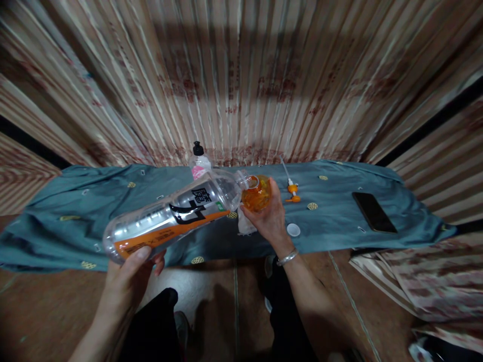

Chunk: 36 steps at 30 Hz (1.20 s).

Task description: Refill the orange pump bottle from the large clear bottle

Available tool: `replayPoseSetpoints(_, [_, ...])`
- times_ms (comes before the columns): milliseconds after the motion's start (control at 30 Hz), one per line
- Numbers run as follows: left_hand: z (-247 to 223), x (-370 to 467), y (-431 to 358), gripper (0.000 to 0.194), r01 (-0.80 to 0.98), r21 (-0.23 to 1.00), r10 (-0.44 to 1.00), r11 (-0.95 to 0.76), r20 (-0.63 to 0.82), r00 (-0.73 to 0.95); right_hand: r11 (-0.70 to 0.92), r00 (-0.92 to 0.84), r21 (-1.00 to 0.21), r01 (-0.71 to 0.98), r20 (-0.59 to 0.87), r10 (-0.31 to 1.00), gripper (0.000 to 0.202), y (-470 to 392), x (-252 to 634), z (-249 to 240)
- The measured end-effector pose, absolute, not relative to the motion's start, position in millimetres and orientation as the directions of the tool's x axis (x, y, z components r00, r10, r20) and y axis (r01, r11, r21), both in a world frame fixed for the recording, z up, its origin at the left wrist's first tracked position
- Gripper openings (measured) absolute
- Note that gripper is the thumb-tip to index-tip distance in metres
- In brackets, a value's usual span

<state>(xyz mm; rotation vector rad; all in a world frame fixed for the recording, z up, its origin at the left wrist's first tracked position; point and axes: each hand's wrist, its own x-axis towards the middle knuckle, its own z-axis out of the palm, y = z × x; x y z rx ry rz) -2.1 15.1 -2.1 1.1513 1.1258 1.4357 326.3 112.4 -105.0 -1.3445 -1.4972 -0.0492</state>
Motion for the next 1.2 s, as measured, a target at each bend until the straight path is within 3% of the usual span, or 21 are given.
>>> replayPoseSetpoints(567, [11, 10, 17, 0.054, -0.122, 0.974, 0.968, -0.189, 0.164, -0.191, 0.386, 0.192, -0.569, 0.727, 0.707, 0.68, 0.117, 113, 328, -108])
replayPoseSetpoints(1200, [9, 7, 18, 0.055, -0.116, 0.973, 0.969, -0.2, 0.179, -0.171, 0.386, 0.178, -0.572, 0.724, 0.695, 0.696, 0.121, 113, 332, -111])
